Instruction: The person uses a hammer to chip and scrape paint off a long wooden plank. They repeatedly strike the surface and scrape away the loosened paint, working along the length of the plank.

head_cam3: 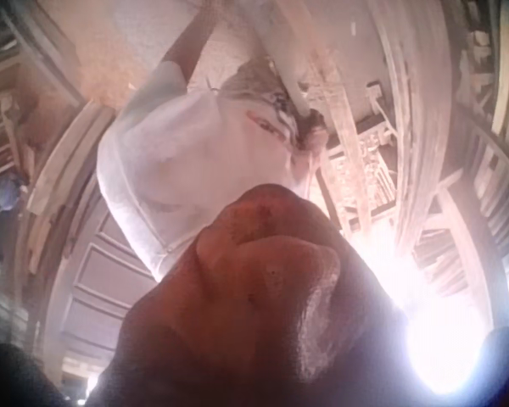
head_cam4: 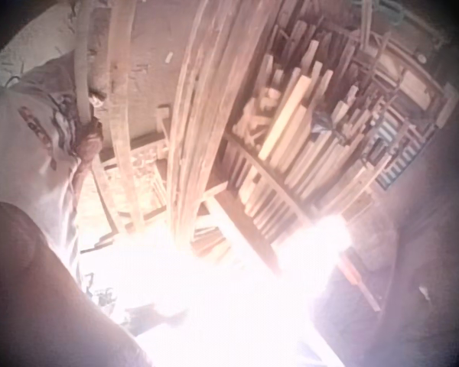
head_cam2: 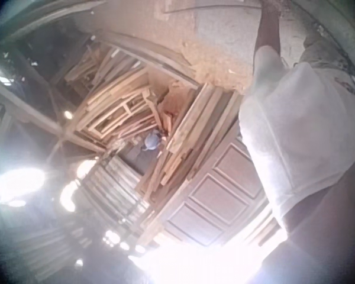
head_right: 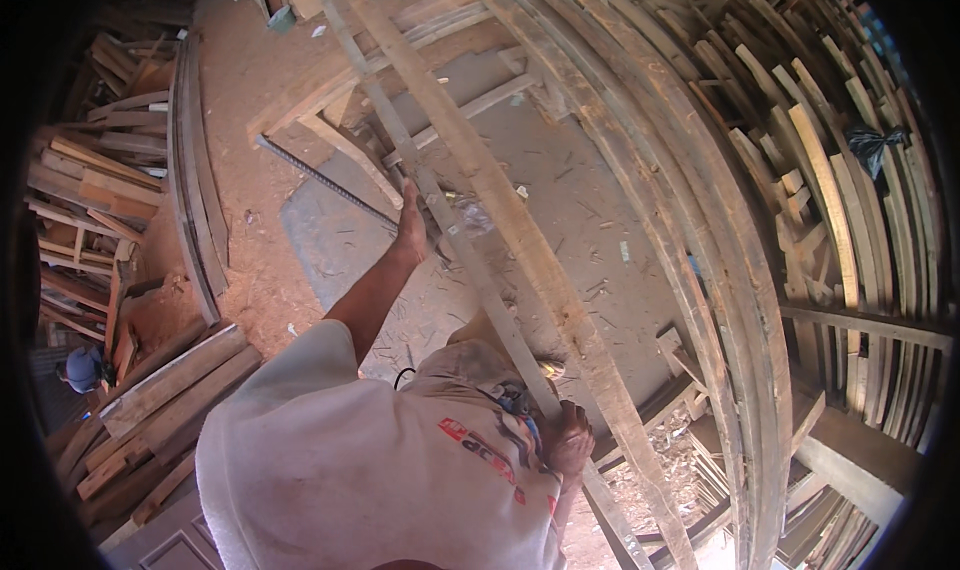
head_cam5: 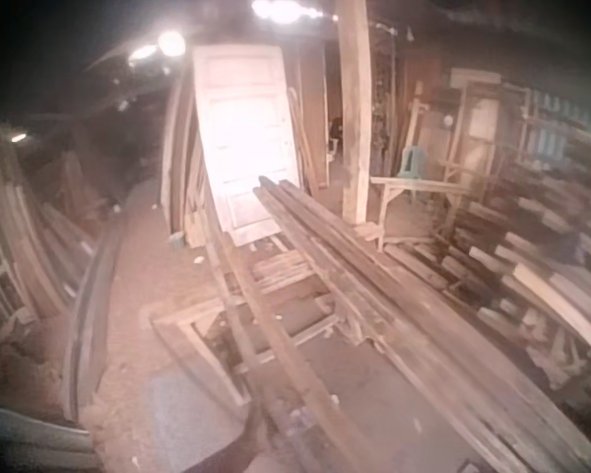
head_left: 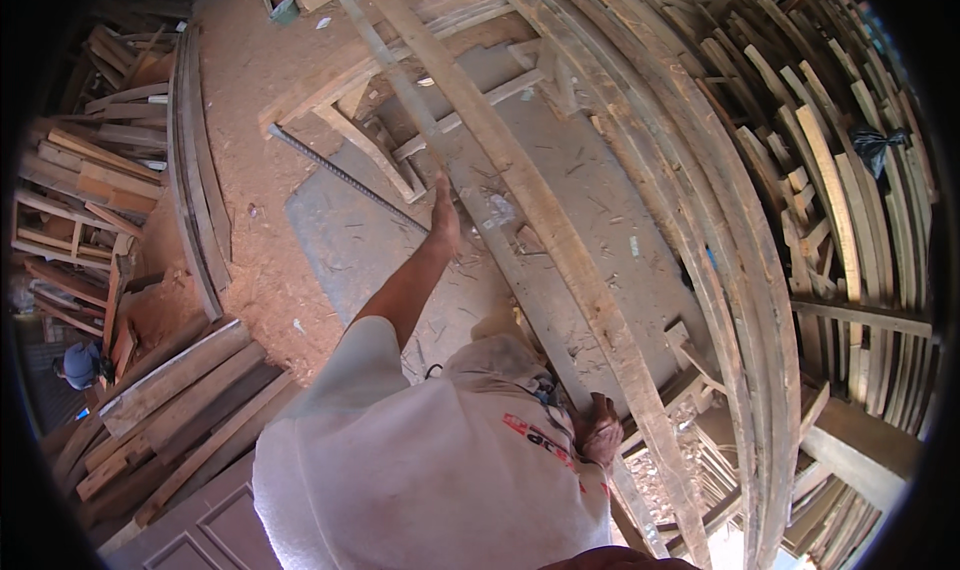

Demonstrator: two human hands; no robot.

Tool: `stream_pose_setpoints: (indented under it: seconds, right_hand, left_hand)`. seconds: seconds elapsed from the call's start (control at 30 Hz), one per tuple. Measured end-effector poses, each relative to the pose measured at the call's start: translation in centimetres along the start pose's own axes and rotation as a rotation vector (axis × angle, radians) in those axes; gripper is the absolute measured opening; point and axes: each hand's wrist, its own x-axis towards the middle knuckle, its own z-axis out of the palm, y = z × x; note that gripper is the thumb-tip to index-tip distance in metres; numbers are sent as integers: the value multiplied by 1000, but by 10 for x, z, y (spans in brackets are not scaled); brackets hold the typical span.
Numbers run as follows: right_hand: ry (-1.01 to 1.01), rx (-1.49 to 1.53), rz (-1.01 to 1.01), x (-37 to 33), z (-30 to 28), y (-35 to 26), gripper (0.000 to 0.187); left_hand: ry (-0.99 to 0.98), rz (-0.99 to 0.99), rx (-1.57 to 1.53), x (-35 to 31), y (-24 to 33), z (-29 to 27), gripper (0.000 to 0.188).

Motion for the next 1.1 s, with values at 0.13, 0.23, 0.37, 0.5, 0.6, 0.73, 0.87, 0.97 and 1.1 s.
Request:
stream_pose_setpoints:
  seconds: [0.13, 0.23, 0.37, 0.5, 0.6, 0.73, 0.87, 0.97, 1.1]
  right_hand:
    - [35, 8, -24, 1, 3, 5, 50]
    - [6, 30, 31, 3, -5, 4, 48]
    - [37, 112, 11, -4, -32, 6, 47]
    - [30, 214, 120, -19, -67, 15, 43]
    - [112, 118, -91, -22, -74, 27, 52]
    - [80, 38, -59, -16, -84, 40, 55]
    - [15, 160, 61, -21, -104, 56, 61]
    - [51, 70, 52, -14, -108, 84, 71]
    - [111, -43, 30, -25, -118, 111, 63]
  left_hand:
    - [-4, -38, -117, 46, 15, -15, 93]
    - [46, -5, -96, 60, 8, -10, 97]
    - [247, -31, 69, 42, 8, 20, 102]
    - [112, -40, 15, -22, 14, 66, 101]
    - [94, -92, 46, -53, 2, 83, 100]
    - [13, -46, 128, -67, -23, 79, 92]
    - [35, 13, 313, -101, -16, 98, 77]
    - [25, 147, 291, -105, -38, 100, 64]
    - [5, 65, 213, -118, -54, 129, 59]
